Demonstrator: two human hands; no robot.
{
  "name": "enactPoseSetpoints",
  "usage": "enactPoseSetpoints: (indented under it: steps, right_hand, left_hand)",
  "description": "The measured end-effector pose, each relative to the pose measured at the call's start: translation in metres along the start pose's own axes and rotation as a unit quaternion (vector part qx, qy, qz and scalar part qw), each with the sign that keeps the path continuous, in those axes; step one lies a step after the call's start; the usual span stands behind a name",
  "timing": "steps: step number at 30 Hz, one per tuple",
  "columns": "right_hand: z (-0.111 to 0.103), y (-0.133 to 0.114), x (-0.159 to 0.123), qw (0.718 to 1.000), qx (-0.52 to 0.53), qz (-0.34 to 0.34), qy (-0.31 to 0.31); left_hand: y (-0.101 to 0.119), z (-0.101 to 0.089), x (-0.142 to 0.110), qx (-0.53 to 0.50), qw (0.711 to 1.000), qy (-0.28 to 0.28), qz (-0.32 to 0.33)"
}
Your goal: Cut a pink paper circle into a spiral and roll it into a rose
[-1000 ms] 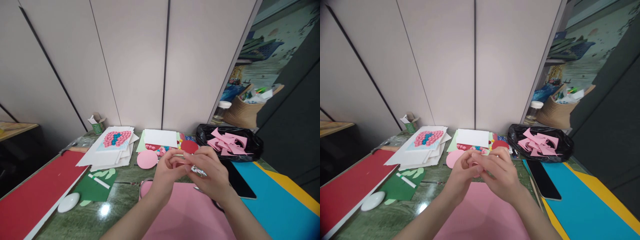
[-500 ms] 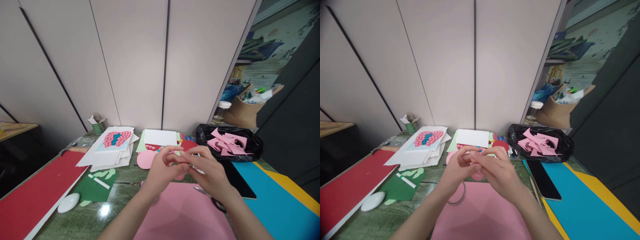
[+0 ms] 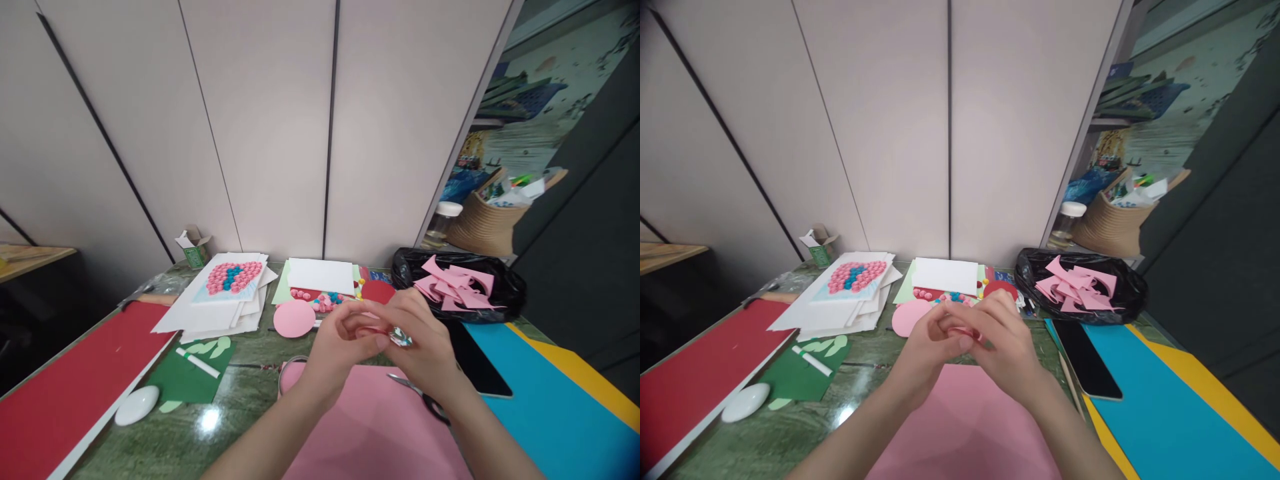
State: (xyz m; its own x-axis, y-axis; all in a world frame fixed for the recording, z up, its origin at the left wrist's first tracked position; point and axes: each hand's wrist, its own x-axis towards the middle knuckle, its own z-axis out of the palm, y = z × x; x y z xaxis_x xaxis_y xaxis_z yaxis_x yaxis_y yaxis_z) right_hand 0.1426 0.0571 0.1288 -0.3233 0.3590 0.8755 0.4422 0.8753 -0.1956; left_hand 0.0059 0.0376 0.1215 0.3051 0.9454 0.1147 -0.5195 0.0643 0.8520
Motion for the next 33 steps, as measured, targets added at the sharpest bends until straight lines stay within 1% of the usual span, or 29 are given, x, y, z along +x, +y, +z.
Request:
enactPoseSetpoints:
  steps: [4, 8, 11, 17, 20, 23, 25, 28, 33]
  right_hand:
    - [0.001, -0.001, 0.001, 1.0, 0.004, -0.013, 0.005]
    - [0.0, -0.002, 0.002, 1.0, -0.003, -0.016, -0.004]
    - [-0.003, -0.002, 0.001, 1.0, -0.007, -0.014, -0.013]
    - [-0.005, 0.0, 0.0, 0.999, -0.017, -0.026, -0.021]
    - [-0.006, 0.001, 0.0, 0.999, 0.0, -0.033, -0.035]
    - [-0.006, 0.003, 0.0, 0.998, 0.007, -0.027, -0.049]
    - [-0.005, 0.003, -0.001, 0.999, 0.003, -0.013, -0.04]
    - [-0.003, 0.004, -0.001, 1.0, -0.01, -0.001, -0.015]
    - [-0.004, 0.004, -0.001, 1.0, -0.014, -0.002, -0.022]
  left_hand:
    - [-0.003, 0.003, 0.0, -0.008, 1.0, 0.017, 0.011]
    - [-0.001, 0.001, -0.001, 0.003, 0.999, 0.037, 0.033]
    - [0.001, -0.001, -0.002, 0.017, 0.998, 0.042, 0.037]
    - [0.004, -0.005, -0.001, 0.037, 0.998, 0.02, 0.035]
    - [0.011, -0.008, -0.001, 0.07, 0.997, 0.013, 0.013]
    - [0.018, -0.01, -0.001, 0.108, 0.994, -0.006, -0.011]
    - [0.019, -0.011, 0.0, 0.114, 0.993, -0.014, -0.013]
    - [0.016, -0.01, 0.0, 0.098, 0.995, -0.008, -0.015]
    - [0.008, -0.008, 0.003, 0.028, 0.999, -0.036, -0.013]
